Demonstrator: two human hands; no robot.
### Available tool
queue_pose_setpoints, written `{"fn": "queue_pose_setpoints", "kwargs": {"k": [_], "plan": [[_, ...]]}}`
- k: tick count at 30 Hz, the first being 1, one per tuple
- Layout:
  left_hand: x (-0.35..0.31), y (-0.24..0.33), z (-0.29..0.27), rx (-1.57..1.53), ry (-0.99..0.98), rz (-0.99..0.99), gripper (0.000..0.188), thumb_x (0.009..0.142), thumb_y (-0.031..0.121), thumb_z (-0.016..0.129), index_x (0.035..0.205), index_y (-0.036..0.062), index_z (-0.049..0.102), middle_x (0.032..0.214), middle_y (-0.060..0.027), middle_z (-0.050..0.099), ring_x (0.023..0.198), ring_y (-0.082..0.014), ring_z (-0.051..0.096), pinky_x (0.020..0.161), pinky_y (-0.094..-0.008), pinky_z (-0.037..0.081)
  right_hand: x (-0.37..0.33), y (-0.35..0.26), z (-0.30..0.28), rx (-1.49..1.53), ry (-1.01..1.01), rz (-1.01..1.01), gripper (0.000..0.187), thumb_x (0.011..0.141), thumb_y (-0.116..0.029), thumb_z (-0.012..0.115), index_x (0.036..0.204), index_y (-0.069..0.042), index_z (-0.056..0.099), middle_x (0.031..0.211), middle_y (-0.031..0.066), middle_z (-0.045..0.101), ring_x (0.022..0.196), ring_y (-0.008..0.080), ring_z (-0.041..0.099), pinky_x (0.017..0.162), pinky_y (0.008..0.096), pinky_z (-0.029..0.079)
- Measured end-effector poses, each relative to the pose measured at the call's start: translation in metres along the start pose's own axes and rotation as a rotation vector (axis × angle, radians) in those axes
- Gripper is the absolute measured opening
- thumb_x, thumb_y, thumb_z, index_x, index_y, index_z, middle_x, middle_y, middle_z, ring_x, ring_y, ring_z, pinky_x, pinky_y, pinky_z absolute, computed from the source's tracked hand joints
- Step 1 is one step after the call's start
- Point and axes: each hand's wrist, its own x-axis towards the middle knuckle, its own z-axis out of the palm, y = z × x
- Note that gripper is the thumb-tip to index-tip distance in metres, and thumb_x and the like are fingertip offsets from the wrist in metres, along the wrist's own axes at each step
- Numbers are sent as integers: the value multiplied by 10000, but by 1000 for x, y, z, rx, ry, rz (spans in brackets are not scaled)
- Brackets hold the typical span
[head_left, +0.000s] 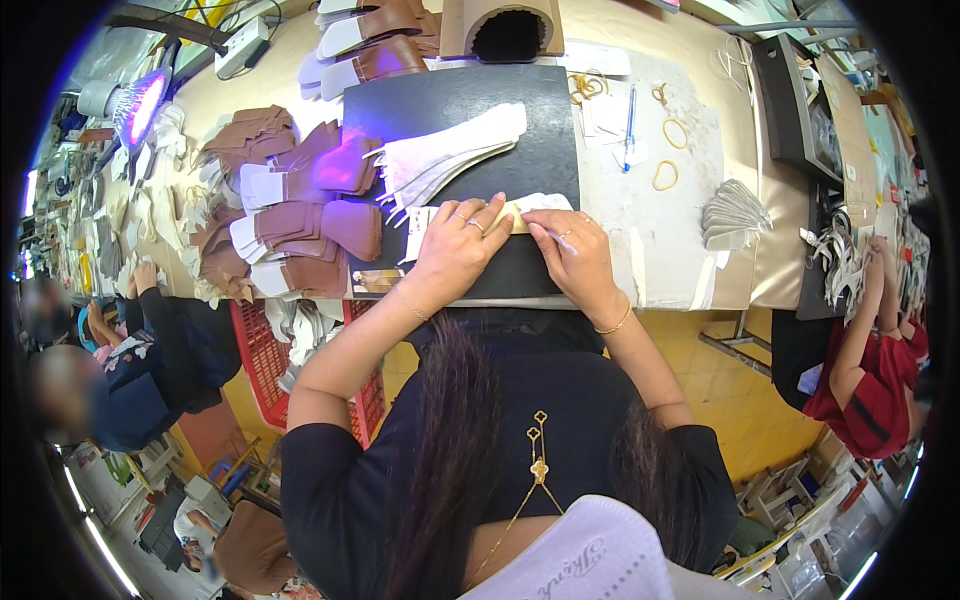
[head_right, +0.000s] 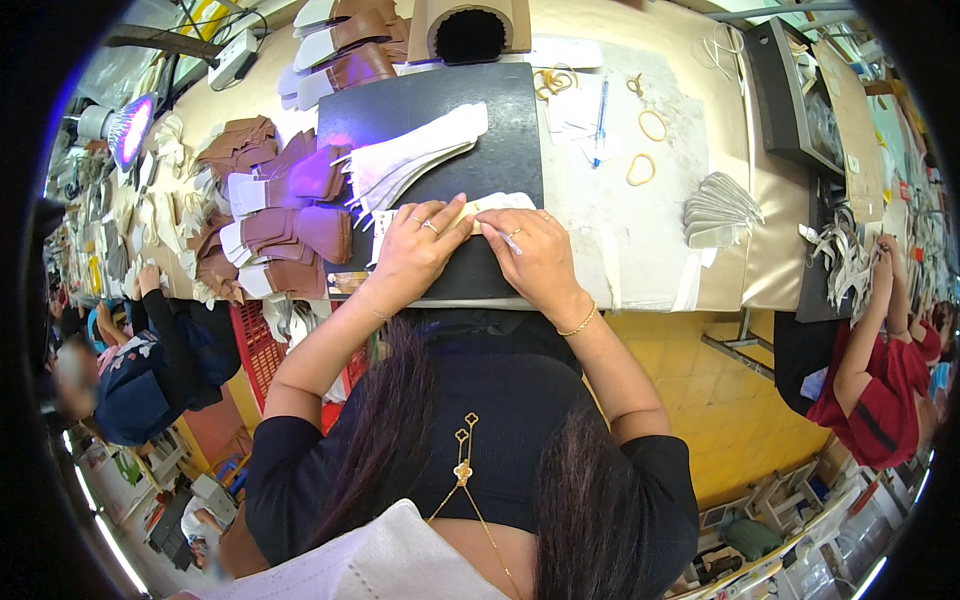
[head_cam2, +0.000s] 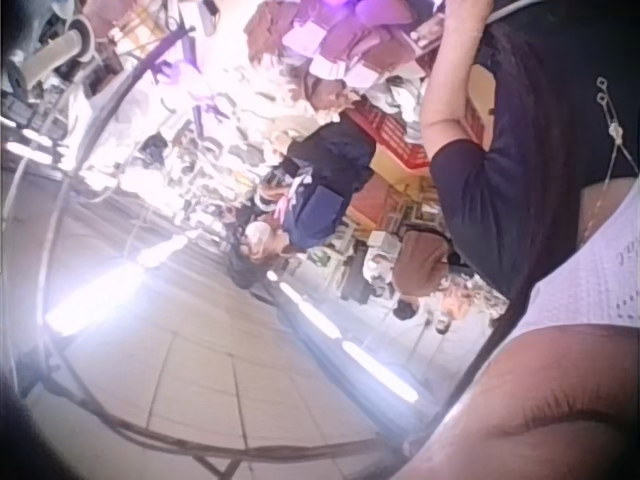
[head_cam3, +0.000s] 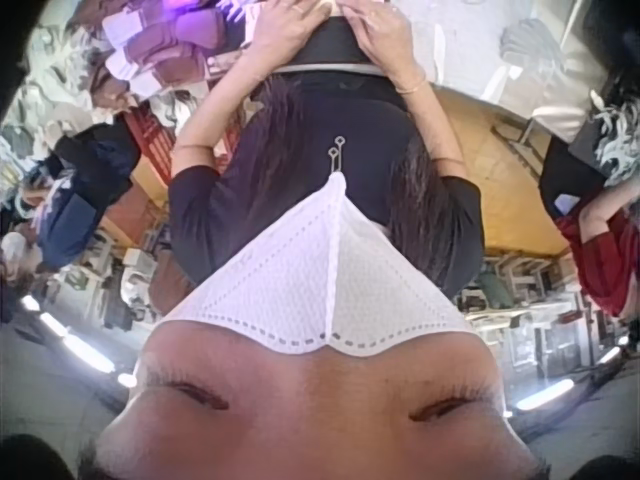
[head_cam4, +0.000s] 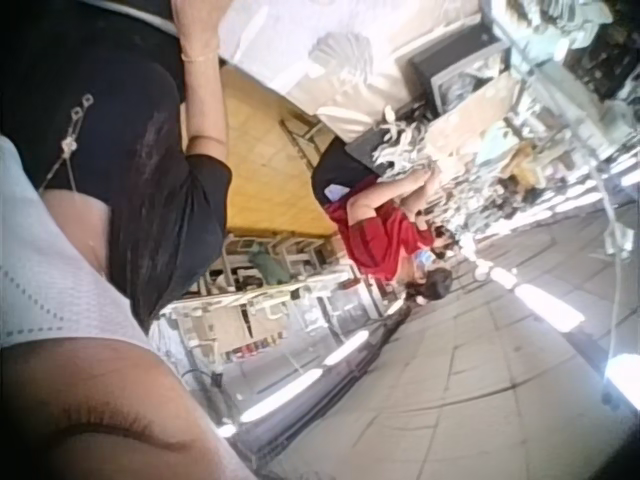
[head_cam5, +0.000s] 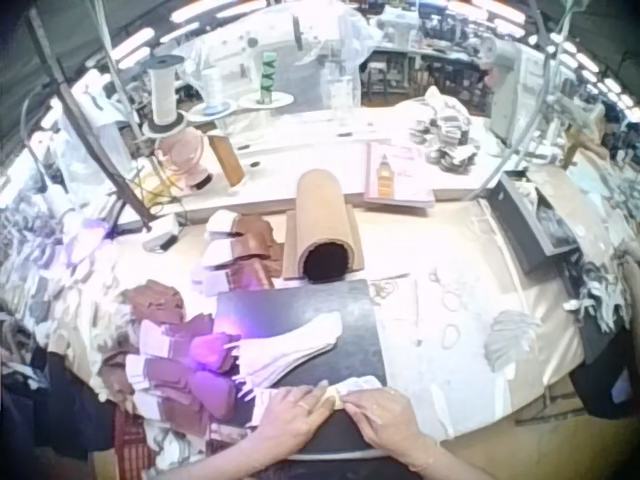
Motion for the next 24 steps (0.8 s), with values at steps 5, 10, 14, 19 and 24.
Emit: {"fn": "queue_pose_setpoints", "kwargs": {"k": [5, 10, 14, 19, 24], "plan": [[-1, 1, 0, 18, -10, 11, 291, 839, 154, 587, 1095, 50, 677, 1269, -162, 645, 1060, -259, 631, 865, -383, 475, 3, -3, 0, -87, -40, -44, 52, 902, -78, 680, 918, -34, 702, 865, 85, 712, 809, 258, 678, 737, 360, 510], [-4, -1, 1, 21, 0, 16, 286, 842, 155, 587, 1096, 59, 677, 1272, -158, 644, 1060, -257, 626, 873, -385, 470, -4, -6, -16, -101, -110, 61, 112, 960, -115, 632, 948, -16, 683, 823, 98, 679, 841, 260, 678, 744, 357, 518], [-6, -4, 3, -48, 74, 15, 290, 798, 163, 726, 1079, 94, 702, 1230, -92, 644, 1040, -259, 616, 875, -409, 471, -5, 0, -6, 317, 100, 269, 223, 1051, -174, 516, 1064, 11, 639, 975, 114, 645, 908, 226, 681, 812, 335, 552], [-5, -7, 5, -125, 165, 50, 298, 767, 145, 783, 1049, 102, 697, 1110, -78, 637, 1008, -263, 615, 865, -421, 481, -8, 10, 13, 381, 121, 237, 246, 1072, -162, 449, 1151, 24, 589, 1143, 132, 538, 953, 210, 663, 868, 316, 570], [-5, -10, -7, -274, 250, 23, 369, 727, 87, 814, 1071, 86, 679, 1089, -93, 634, 913, -259, 642, 748, -381, 519, -11, 9, 11, 190, 68, 180, 195, 1053, -121, 485, 1155, 2, 597, 1120, 145, 553, 960, 238, 654, 844, 327, 564]]}}
